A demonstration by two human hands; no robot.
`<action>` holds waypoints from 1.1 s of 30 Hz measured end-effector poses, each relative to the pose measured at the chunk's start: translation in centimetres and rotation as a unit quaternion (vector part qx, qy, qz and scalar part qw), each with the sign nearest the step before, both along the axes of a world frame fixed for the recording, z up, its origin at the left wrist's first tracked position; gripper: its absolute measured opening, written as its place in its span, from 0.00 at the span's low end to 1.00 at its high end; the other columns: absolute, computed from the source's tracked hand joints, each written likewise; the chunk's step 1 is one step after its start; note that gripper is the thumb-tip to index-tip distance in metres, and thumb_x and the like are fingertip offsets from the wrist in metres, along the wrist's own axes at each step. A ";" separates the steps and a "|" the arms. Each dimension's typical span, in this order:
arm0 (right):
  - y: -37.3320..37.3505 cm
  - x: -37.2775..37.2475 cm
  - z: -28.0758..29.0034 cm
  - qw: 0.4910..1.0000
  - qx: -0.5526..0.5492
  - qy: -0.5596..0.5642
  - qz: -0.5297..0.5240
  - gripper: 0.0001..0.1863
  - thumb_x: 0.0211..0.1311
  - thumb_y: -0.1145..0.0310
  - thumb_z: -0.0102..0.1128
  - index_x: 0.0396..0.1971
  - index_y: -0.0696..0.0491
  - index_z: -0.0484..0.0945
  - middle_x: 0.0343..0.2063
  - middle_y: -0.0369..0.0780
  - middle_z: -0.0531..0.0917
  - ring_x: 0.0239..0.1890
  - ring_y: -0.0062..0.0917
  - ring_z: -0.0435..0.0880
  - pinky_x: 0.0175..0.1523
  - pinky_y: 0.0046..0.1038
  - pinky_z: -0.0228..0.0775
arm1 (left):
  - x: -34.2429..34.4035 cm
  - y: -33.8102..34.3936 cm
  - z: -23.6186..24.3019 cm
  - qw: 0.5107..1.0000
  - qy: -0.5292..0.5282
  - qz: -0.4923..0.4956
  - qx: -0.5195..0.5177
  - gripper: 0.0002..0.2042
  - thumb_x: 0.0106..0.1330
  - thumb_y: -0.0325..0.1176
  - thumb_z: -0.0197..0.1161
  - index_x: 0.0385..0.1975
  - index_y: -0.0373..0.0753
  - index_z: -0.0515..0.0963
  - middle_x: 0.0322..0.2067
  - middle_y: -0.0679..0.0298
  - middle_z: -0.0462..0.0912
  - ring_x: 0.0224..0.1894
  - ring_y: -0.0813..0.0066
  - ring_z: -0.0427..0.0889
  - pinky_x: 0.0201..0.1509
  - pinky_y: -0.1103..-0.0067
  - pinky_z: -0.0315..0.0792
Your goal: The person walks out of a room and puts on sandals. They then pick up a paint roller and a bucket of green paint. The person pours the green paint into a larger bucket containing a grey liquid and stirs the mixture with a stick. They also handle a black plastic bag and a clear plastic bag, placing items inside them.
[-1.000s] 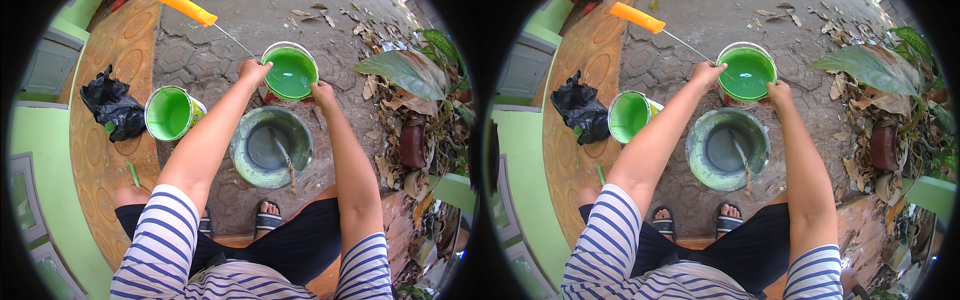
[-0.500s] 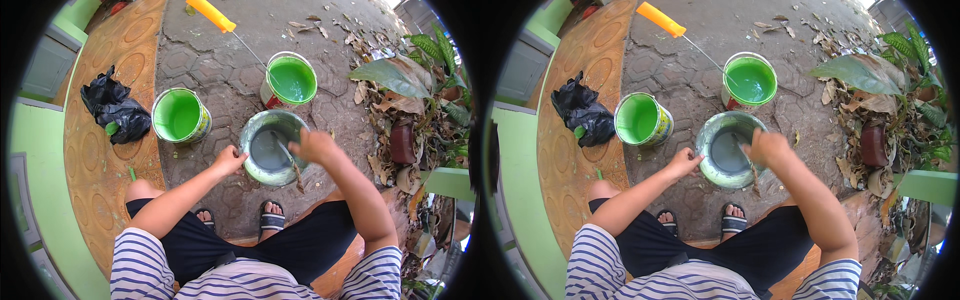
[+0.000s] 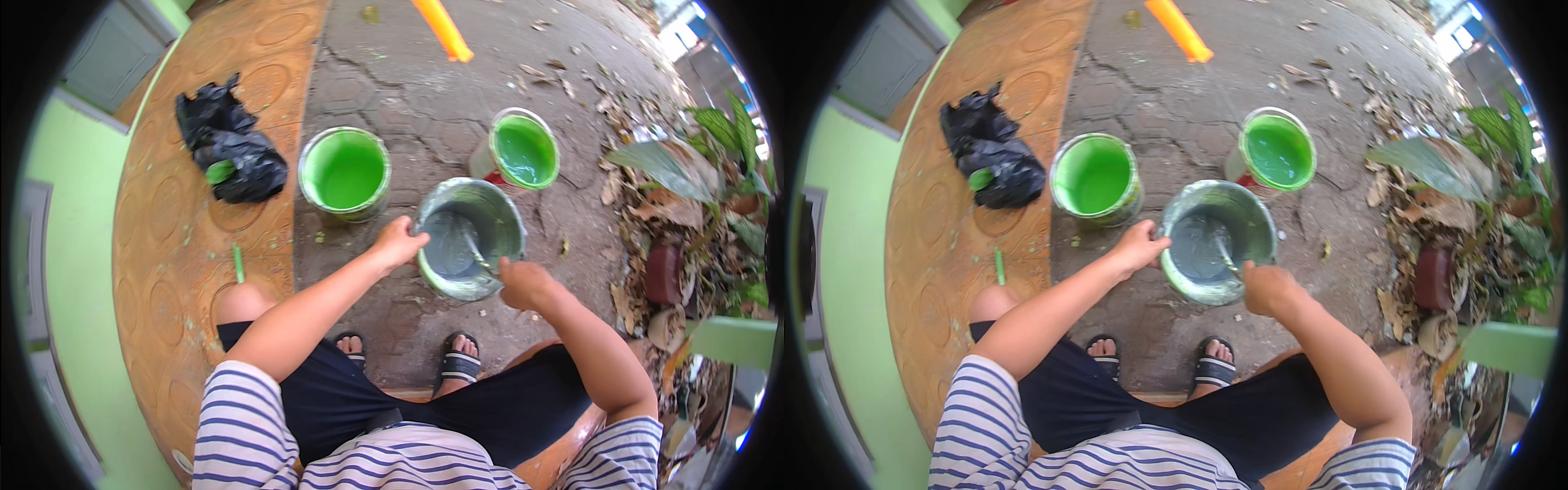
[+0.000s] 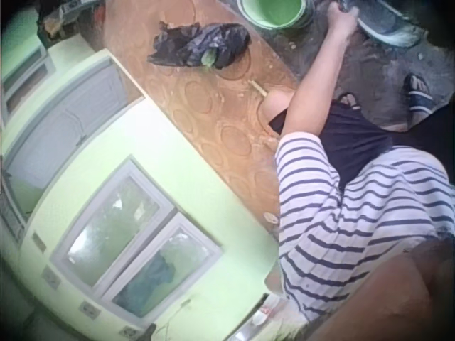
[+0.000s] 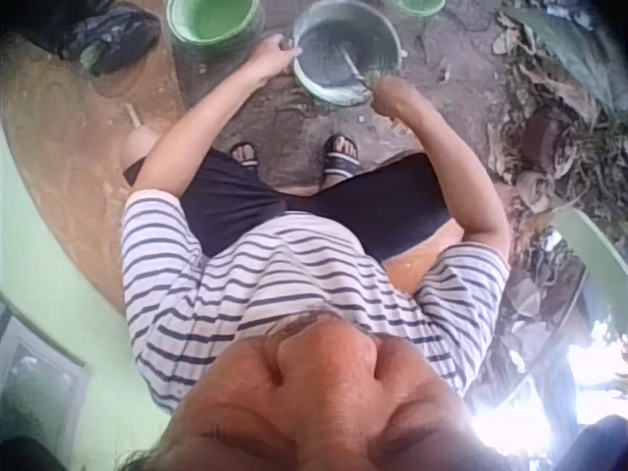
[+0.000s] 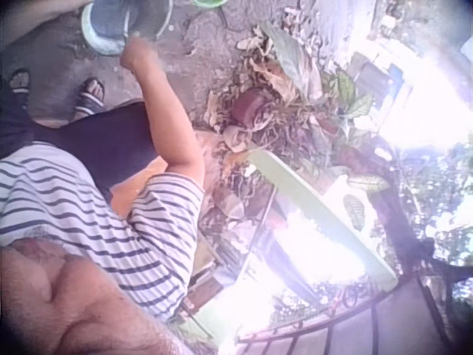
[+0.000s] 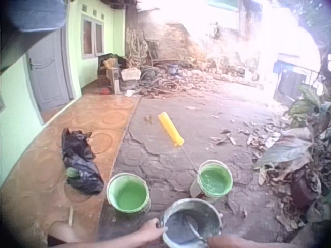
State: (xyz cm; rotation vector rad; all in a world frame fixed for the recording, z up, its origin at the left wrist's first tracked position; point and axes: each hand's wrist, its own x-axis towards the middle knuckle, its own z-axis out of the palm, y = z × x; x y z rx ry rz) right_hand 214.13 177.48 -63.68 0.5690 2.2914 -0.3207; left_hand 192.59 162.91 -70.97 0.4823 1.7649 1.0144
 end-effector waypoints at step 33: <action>0.7 -6.7 3.1 0.970 -0.020 -0.214 -0.116 0.35 0.45 0.49 0.74 0.40 0.68 0.75 0.27 0.49 0.85 0.25 0.33 0.87 0.28 0.31 0.80 | -47.0 -16.2 8.6 0.767 0.574 0.284 -0.030 0.19 0.54 0.44 0.66 0.39 0.37 0.82 0.38 0.51 0.85 0.43 0.58 0.84 0.48 0.68 0.76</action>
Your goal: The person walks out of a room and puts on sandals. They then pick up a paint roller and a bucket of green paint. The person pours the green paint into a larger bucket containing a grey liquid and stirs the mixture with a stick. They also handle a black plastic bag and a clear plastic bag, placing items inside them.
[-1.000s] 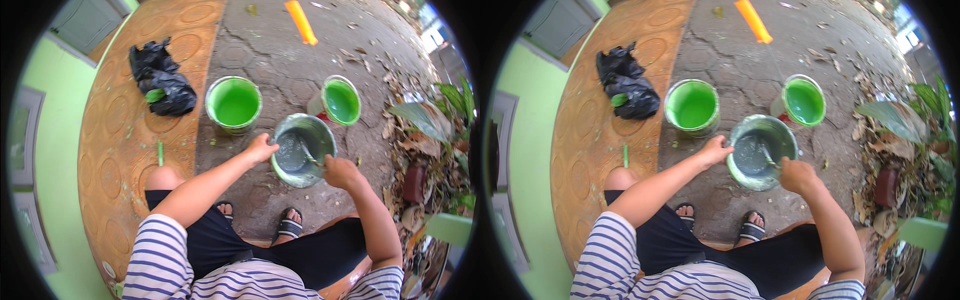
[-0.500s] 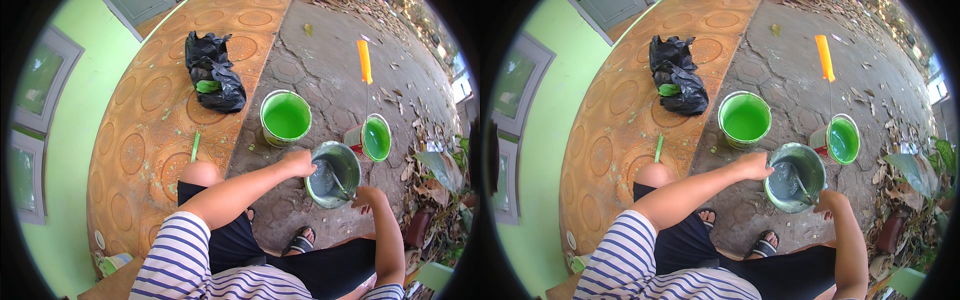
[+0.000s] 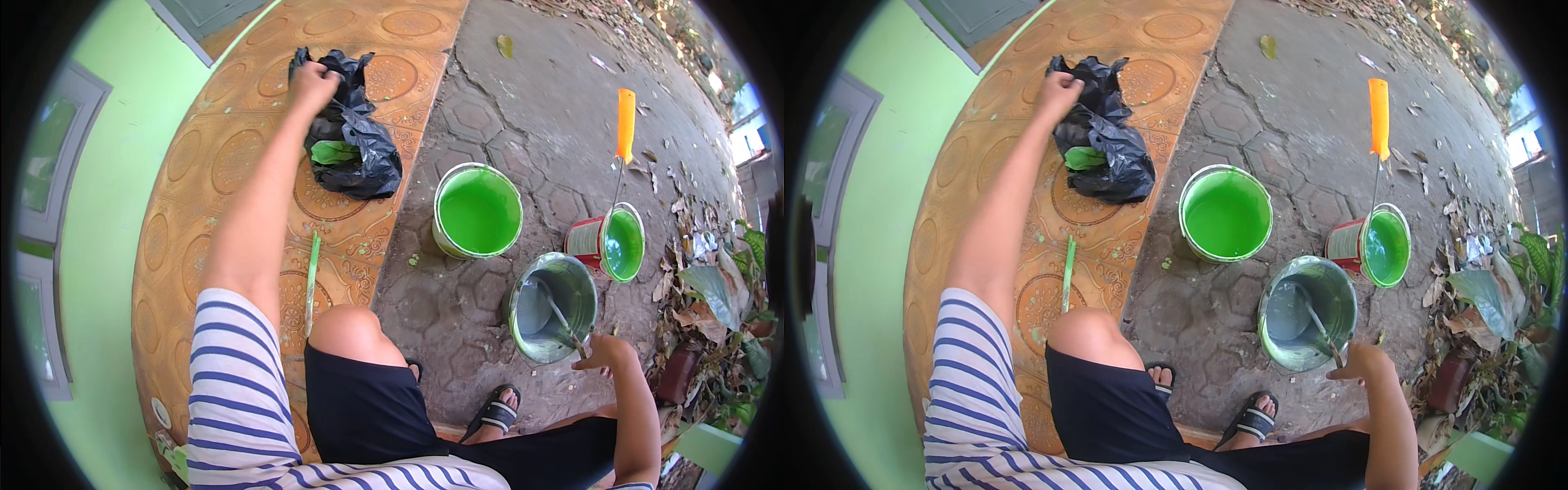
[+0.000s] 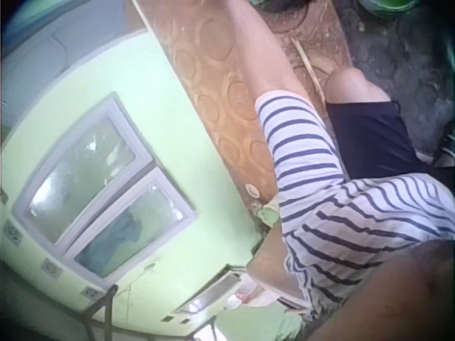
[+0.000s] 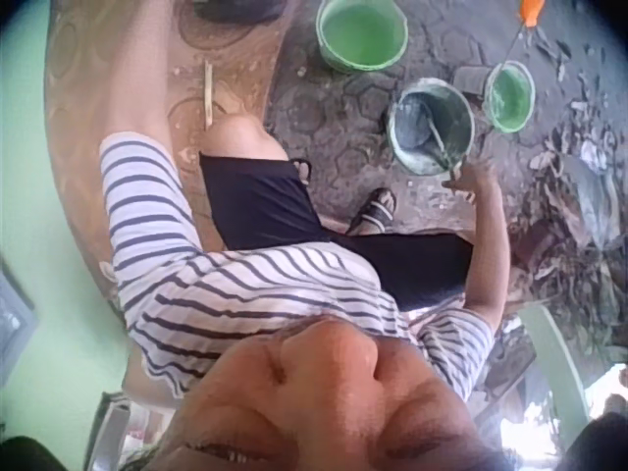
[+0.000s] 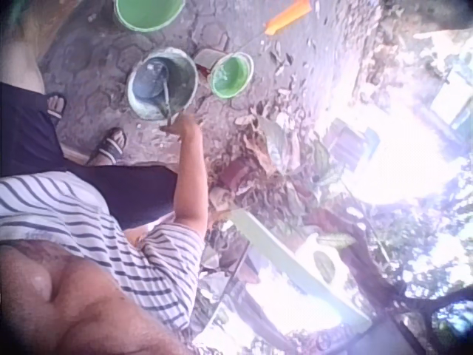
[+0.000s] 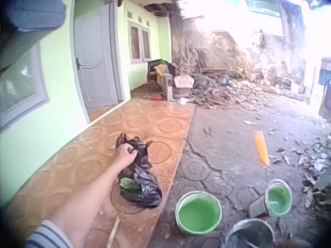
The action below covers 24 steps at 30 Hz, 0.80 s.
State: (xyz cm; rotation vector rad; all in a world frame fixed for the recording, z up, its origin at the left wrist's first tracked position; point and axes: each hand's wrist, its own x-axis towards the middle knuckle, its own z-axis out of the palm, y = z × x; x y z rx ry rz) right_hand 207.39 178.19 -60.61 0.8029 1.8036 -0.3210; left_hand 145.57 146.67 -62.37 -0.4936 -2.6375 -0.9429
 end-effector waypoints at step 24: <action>-2.1 4.6 -3.7 0.985 0.079 0.146 -0.042 0.28 0.55 0.58 0.64 0.53 0.55 0.69 0.31 0.48 0.85 0.39 0.46 0.83 0.46 0.43 0.74 | -20.1 -6.9 -6.3 0.894 -0.259 0.211 0.297 0.17 0.57 0.31 0.64 0.46 0.34 0.73 0.37 0.60 0.79 0.31 0.70 0.79 0.33 0.72 0.72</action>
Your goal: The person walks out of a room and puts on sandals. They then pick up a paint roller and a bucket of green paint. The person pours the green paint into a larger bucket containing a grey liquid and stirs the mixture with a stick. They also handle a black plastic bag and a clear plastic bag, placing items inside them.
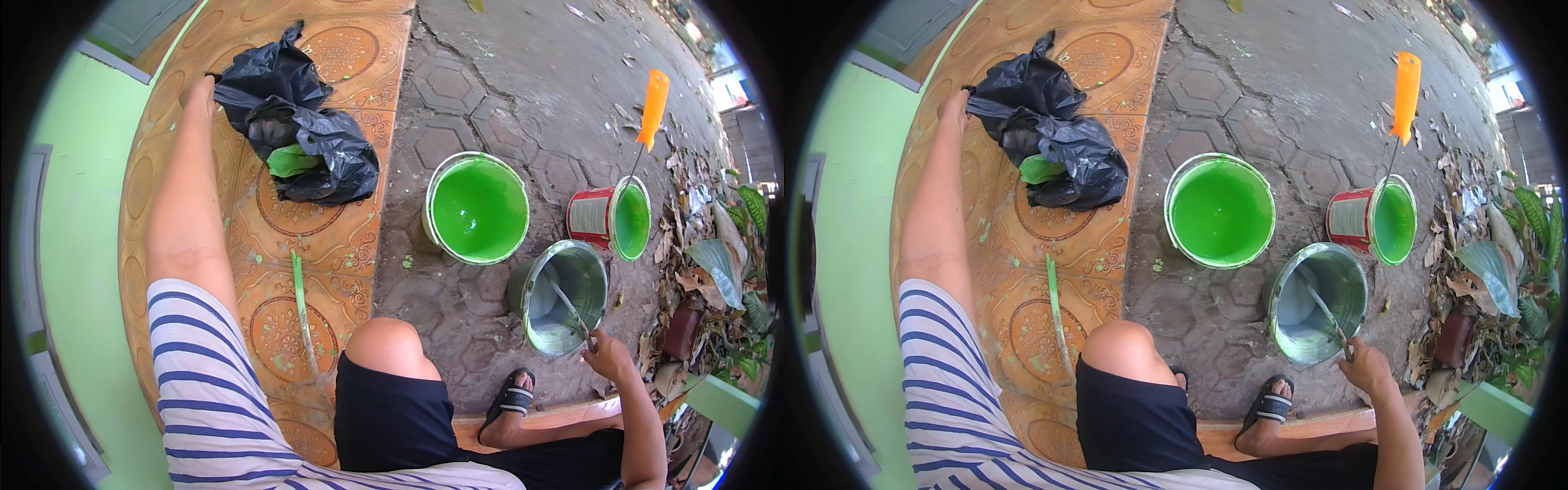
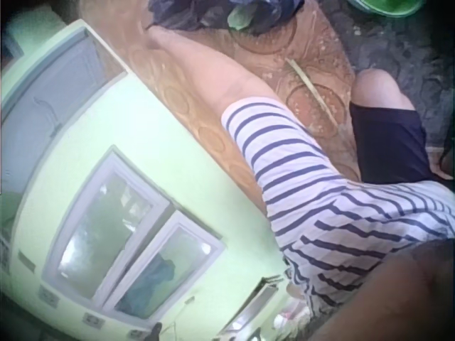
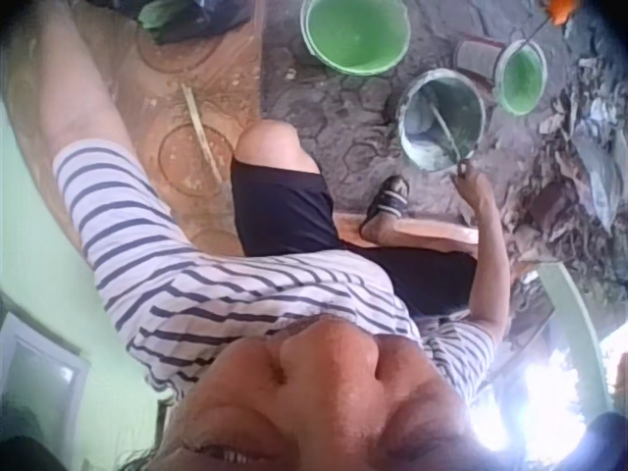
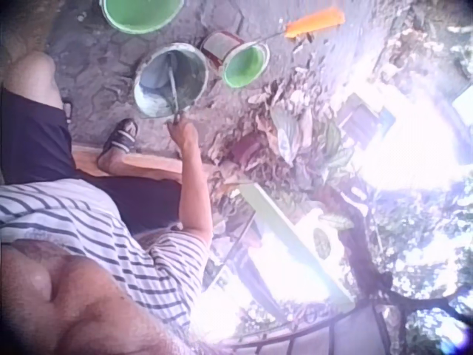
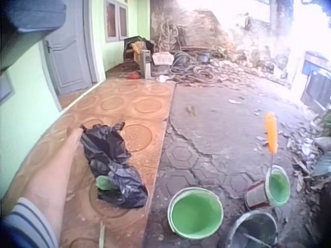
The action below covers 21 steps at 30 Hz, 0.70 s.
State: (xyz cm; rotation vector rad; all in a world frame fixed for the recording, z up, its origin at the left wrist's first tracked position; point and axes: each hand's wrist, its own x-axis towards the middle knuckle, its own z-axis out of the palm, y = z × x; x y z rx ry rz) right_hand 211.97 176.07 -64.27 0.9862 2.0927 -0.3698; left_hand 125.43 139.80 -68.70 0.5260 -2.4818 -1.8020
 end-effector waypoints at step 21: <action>1.6 -0.9 0.8 0.999 0.035 -0.004 0.027 0.29 0.55 0.56 0.63 0.55 0.54 0.72 0.33 0.53 0.84 0.43 0.48 0.82 0.50 0.43 0.73 | 16.2 -16.6 8.2 0.987 0.120 0.070 0.078 0.07 0.54 0.32 0.65 0.24 0.37 0.75 0.21 0.66 0.72 0.20 0.77 0.70 0.20 0.80 0.67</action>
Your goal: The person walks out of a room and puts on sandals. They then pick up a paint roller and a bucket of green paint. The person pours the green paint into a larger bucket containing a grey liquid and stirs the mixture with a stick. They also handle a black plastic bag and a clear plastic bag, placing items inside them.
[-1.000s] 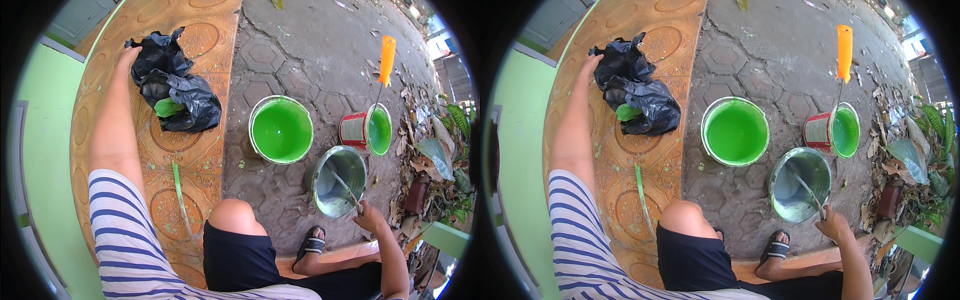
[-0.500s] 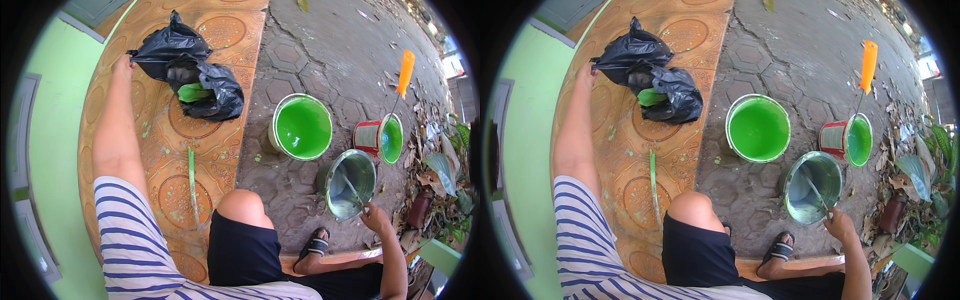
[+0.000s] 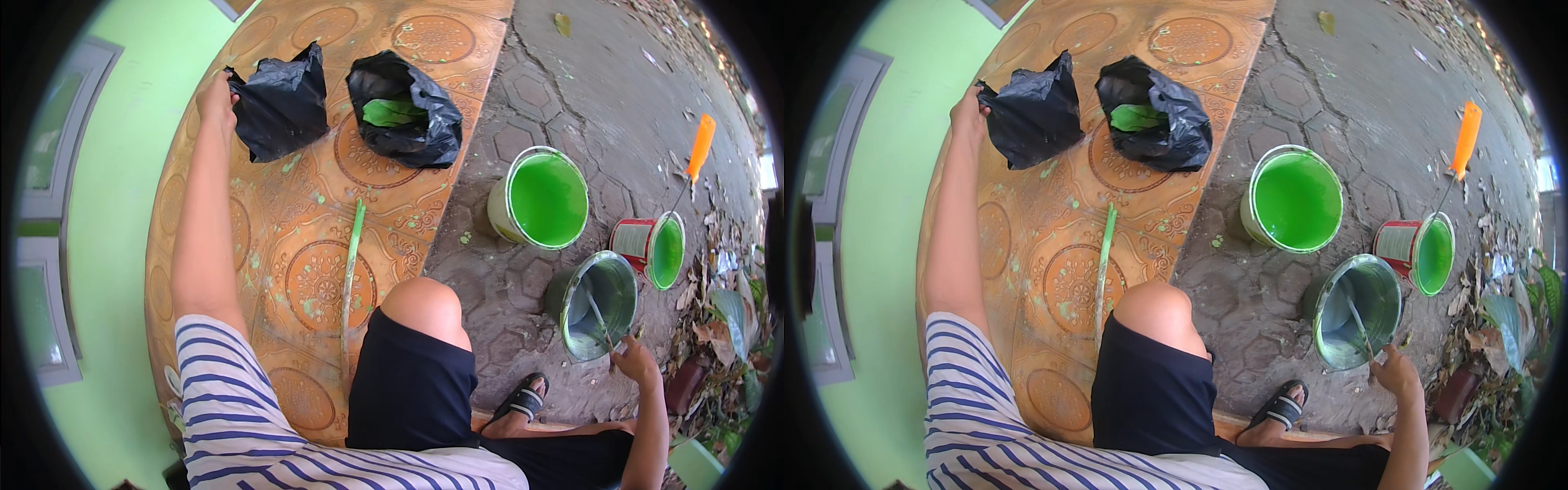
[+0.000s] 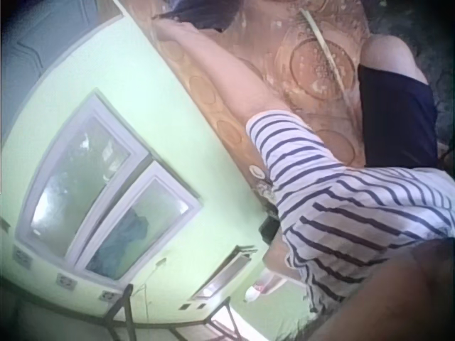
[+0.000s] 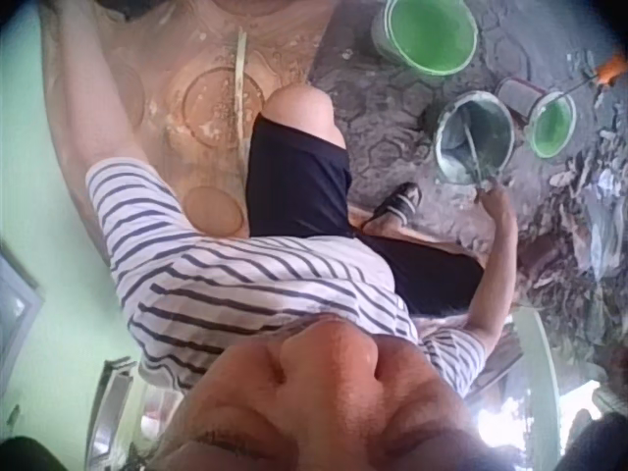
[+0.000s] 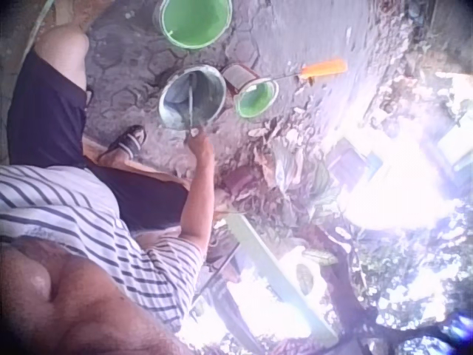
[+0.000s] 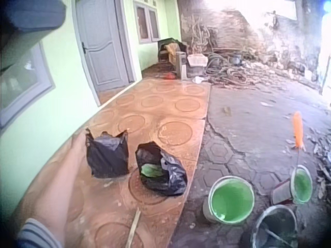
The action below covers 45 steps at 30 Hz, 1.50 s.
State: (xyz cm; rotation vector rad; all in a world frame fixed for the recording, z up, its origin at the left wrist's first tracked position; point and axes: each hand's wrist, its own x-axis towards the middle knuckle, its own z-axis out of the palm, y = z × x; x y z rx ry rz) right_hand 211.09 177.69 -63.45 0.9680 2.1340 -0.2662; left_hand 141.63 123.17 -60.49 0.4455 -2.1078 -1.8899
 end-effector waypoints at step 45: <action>-5.7 -9.4 5.2 0.969 -0.049 0.210 0.122 0.20 0.62 0.66 0.60 0.52 0.58 0.72 0.34 0.48 0.83 0.34 0.36 0.83 0.39 0.34 0.73 | 42.5 -11.1 -1.9 0.881 0.025 -0.185 -0.436 0.09 0.63 0.33 0.65 0.34 0.34 0.77 0.27 0.62 0.79 0.28 0.72 0.77 0.37 0.78 0.72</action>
